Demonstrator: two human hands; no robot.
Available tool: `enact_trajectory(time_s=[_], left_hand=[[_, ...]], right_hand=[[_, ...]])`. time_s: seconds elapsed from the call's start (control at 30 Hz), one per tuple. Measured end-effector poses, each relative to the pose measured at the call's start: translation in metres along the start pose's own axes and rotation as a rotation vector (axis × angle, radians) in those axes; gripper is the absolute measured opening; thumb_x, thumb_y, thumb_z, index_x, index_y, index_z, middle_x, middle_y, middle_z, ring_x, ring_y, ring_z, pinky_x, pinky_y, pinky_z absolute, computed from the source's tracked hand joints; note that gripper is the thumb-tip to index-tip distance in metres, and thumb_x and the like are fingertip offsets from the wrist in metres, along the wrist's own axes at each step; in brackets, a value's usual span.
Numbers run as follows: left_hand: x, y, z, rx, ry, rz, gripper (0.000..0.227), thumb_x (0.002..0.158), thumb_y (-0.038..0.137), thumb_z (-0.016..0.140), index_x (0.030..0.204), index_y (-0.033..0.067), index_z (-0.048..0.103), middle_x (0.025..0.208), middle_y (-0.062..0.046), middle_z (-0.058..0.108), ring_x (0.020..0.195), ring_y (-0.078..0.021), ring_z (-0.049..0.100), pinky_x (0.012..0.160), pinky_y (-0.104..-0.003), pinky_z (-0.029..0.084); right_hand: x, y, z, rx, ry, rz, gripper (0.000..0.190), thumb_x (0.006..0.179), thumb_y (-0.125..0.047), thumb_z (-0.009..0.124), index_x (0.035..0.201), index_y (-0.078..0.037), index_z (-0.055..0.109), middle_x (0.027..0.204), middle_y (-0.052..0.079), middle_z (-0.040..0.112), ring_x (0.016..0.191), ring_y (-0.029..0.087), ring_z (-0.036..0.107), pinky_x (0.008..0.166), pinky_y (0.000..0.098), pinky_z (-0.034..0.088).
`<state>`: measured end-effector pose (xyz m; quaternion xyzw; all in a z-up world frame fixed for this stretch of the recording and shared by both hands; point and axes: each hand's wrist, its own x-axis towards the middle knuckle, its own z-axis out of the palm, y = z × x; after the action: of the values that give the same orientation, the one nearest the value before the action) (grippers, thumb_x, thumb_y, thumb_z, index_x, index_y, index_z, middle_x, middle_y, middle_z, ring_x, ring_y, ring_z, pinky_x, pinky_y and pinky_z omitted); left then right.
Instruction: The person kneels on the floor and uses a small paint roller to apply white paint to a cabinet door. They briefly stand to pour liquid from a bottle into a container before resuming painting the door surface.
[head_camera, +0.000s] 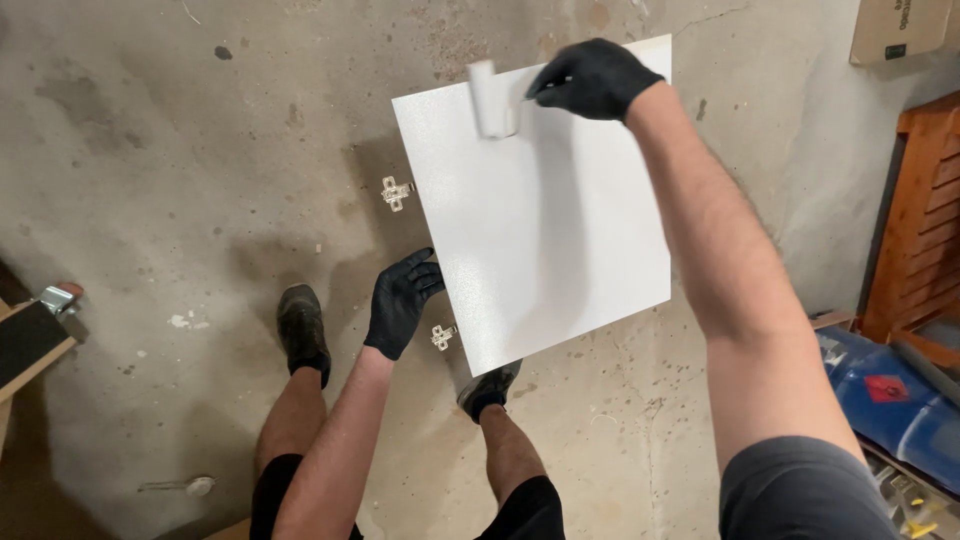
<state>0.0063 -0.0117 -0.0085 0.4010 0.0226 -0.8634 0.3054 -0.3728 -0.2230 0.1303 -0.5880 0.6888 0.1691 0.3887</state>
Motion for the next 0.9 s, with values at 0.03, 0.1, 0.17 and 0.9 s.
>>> enact_trajectory(time_s=[0.03,0.1,0.17,0.9], left_hand=[[-0.001,0.0,0.001,0.017,0.005,0.02,0.046,0.1,0.019,0.051,0.136,-0.0087,0.058,0.112,-0.024,0.07,0.106,-0.0351,0.068,0.097,-0.047,0.057],[0.003,-0.004,0.002,0.04,0.004,0.031,0.045,0.1,0.018,0.052,0.135,-0.0085,0.059,0.11,-0.024,0.071,0.104,-0.0349,0.069,0.095,-0.047,0.057],[0.007,-0.008,-0.003,0.071,0.007,0.071,0.045,0.095,0.017,0.06,0.134,-0.007,0.061,0.112,-0.021,0.072,0.102,-0.0327,0.069,0.093,-0.046,0.059],[0.016,-0.004,-0.011,-0.025,0.107,-0.084,0.056,0.098,0.029,0.049,0.139,-0.0081,0.057,0.114,-0.024,0.069,0.104,-0.0343,0.067,0.094,-0.046,0.056]], right_hand=[[0.012,-0.005,0.013,-0.061,0.042,-0.13,0.019,0.096,-0.034,0.072,0.112,-0.031,0.08,0.112,0.001,0.073,0.104,0.026,0.066,0.088,0.0399,0.049],[0.019,0.002,0.016,-0.118,0.087,-0.251,0.015,0.097,-0.031,0.073,0.11,-0.032,0.081,0.106,0.001,0.071,0.099,0.03,0.066,0.078,0.0439,0.05],[0.013,0.017,0.003,-0.168,0.041,-0.141,0.022,0.099,-0.041,0.068,0.115,-0.031,0.08,0.117,0.006,0.073,0.106,0.036,0.066,0.09,0.0486,0.05],[-0.017,0.12,-0.041,-0.222,0.008,0.124,0.028,0.1,-0.047,0.065,0.123,-0.037,0.077,0.122,-0.004,0.074,0.107,0.024,0.067,0.092,0.0393,0.048]])
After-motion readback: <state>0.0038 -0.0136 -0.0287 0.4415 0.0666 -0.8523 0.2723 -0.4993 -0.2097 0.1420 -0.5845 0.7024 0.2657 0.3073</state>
